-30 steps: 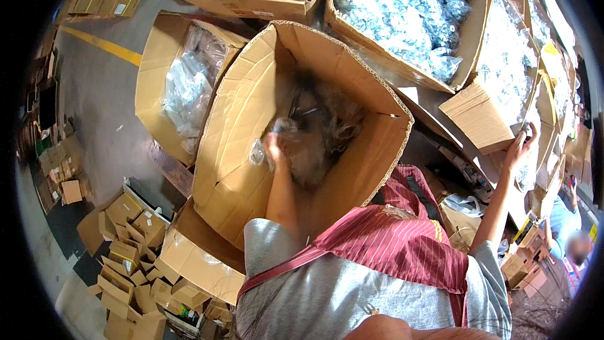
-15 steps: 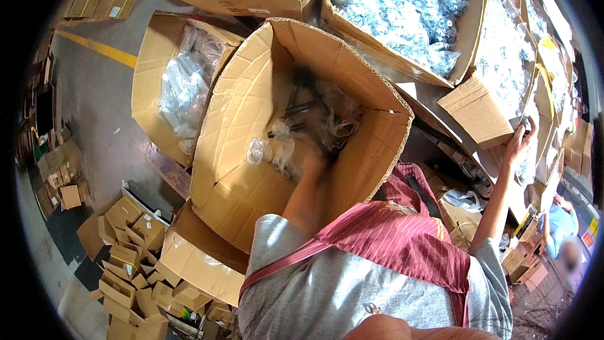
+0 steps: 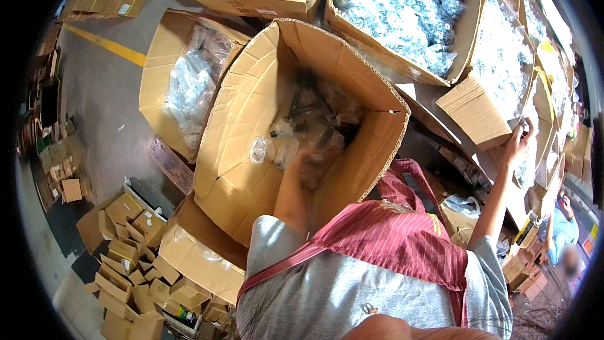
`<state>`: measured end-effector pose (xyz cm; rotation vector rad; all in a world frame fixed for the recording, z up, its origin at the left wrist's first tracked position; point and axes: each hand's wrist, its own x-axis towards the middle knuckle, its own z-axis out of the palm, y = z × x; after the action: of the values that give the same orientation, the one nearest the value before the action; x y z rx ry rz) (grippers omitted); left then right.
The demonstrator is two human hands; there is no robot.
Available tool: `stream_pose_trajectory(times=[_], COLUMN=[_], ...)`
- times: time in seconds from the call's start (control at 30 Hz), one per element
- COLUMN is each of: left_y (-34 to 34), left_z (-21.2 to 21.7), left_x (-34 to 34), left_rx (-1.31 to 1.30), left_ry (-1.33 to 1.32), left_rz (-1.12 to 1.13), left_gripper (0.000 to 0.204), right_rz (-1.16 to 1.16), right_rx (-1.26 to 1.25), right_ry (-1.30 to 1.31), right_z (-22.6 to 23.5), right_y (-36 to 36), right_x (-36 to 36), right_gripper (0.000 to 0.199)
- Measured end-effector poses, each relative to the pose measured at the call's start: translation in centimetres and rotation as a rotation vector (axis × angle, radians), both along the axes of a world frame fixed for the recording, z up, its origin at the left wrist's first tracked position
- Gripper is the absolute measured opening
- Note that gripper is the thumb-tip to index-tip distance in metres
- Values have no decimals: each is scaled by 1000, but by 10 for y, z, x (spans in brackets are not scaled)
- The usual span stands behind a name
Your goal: The person repeatedly picks small black objects from a large cardboard box, places them on a digital scale, and then transfers them into smaller shipping boxes lined with bubble wrap. The person also handles bubble wrap and cardboard boxes during the process.
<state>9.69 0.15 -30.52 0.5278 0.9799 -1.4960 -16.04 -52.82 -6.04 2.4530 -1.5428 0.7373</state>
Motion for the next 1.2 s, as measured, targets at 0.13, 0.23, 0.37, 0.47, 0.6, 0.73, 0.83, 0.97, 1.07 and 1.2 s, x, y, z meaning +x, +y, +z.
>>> stream_pose_trajectory(times=[0.13,0.23,0.37,0.47,0.6,0.73,0.83,0.97,1.07,1.2], left_y=[27,27,-27,-43,-54,-92,-107,-115,-58,9], left_z=[-45,-58,50,35,-39,-44,-50,9,-56,-173], left_x=[-6,-15,-12,-21,-31,-22,-3,32,24,-37], left_rx=[112,145,188,306,513,783,914,950,974,759], left_ry=[-232,-744,-507,-590,-1062,-1094,-562,-542,-1056,-1332], left_rz=[-236,-474,-93,-135,-648,-531,118,772,440,-45], left_gripper=[51,45,41,43,51,46,40,32,26,26], right_rz=[13,25,8,12,-21,-23,28,11,-47,73], right_rx=[4,21,-29,-48,-35,-87,-63,-13,31,0], right_ry=[-32,-57,6,5,16,12,-64,-94,22,-21], right_z=[1,2,-2,-3,-3,1,2,-1,6,5], right_y=[2,0,2,0,1,5,4,6,9,0], right_x=[3,3,-5,-6,-1,6,7,2,8,18], right_gripper=[33,33,33,32,34,37,39,38,37,36])
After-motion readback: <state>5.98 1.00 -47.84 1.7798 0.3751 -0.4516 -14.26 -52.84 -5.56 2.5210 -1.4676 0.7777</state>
